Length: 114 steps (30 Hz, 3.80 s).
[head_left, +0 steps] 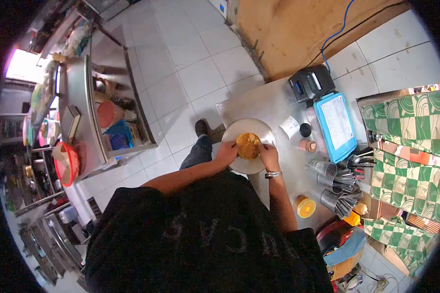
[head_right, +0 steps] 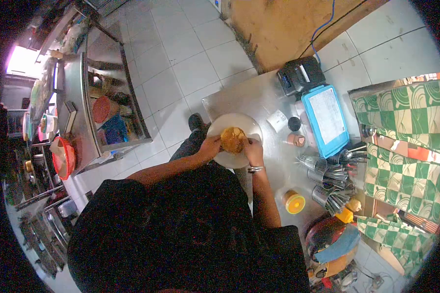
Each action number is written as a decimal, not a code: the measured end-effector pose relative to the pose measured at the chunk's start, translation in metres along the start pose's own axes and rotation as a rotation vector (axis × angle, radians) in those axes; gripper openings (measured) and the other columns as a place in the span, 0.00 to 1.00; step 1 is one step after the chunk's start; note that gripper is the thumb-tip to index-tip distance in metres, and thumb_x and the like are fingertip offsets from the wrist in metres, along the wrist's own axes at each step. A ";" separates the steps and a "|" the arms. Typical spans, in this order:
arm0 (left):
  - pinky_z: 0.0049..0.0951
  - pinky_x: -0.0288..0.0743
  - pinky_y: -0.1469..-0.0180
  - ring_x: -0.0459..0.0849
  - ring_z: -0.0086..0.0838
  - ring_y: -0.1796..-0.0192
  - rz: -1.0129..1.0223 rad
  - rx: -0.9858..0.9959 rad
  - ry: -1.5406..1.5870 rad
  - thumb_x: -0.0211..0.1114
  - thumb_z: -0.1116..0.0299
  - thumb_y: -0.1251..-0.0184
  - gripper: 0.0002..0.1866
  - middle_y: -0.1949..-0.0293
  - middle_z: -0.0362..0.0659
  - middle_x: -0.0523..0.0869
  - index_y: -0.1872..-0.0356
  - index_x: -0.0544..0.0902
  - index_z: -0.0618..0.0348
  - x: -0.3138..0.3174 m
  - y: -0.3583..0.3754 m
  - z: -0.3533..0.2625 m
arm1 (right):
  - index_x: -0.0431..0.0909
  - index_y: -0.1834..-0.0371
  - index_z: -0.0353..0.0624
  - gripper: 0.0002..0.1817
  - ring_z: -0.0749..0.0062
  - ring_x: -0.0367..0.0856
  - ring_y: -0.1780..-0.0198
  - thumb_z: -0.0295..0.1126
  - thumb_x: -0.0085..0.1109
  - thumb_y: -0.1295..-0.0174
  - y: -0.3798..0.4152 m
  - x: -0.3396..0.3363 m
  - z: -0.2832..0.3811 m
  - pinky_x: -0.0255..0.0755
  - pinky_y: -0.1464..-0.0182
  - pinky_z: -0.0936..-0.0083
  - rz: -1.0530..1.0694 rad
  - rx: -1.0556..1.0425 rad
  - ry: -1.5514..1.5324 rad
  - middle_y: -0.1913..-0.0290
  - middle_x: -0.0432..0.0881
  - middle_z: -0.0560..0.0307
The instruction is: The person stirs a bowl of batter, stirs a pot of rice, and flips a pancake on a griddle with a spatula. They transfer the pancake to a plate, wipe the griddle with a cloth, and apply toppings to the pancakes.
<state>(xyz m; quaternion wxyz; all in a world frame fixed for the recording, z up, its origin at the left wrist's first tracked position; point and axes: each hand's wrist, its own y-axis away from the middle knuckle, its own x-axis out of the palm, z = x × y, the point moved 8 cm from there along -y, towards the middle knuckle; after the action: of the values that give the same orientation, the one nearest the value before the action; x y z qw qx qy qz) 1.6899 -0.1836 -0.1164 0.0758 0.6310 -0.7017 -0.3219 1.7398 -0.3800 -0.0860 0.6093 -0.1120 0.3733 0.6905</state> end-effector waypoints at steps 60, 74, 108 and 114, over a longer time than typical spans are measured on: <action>0.33 0.55 0.31 0.64 0.36 0.32 -0.661 -0.210 0.933 0.50 0.50 0.28 0.26 0.33 0.46 0.67 0.34 0.68 0.49 -0.497 0.191 0.220 | 0.70 0.74 0.44 0.10 0.84 0.64 0.84 0.34 0.52 0.37 -0.096 0.775 0.747 0.57 0.83 0.83 1.208 -0.516 -0.175 0.82 0.70 0.66; 0.33 0.55 0.30 0.59 0.36 0.29 -1.217 -0.425 1.359 0.61 0.60 0.33 0.24 0.32 0.48 0.65 0.38 0.72 0.56 -0.559 0.175 0.143 | 0.72 0.75 0.37 0.07 0.79 0.67 0.86 0.29 0.50 0.43 -0.125 1.000 0.850 0.58 0.86 0.82 1.201 -0.364 0.002 0.80 0.76 0.54; 0.38 0.68 0.38 0.76 0.36 0.42 -1.590 0.497 2.019 0.46 0.59 0.25 0.22 0.45 0.50 0.78 0.42 0.71 0.68 -0.412 0.439 0.217 | 0.69 0.40 0.37 0.19 0.59 0.70 0.36 0.28 0.43 0.35 0.524 0.561 0.558 0.52 0.30 0.60 2.483 -1.495 0.181 0.40 0.74 0.45; 0.41 0.67 0.38 0.77 0.37 0.44 -1.883 1.141 2.243 0.49 0.64 0.28 0.16 0.50 0.46 0.80 0.46 0.72 0.63 -0.368 0.530 0.238 | 0.53 0.28 0.41 0.32 0.63 0.54 0.26 0.39 0.47 0.35 0.629 0.496 0.477 0.25 0.30 0.39 2.534 -2.318 0.152 0.29 0.59 0.52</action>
<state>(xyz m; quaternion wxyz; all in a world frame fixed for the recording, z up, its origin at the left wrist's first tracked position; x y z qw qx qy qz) 1.1953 0.2428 0.0984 -0.0789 -0.6773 -0.3157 -0.6598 1.1861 0.3199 0.1821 0.6844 0.1478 0.4074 -0.5863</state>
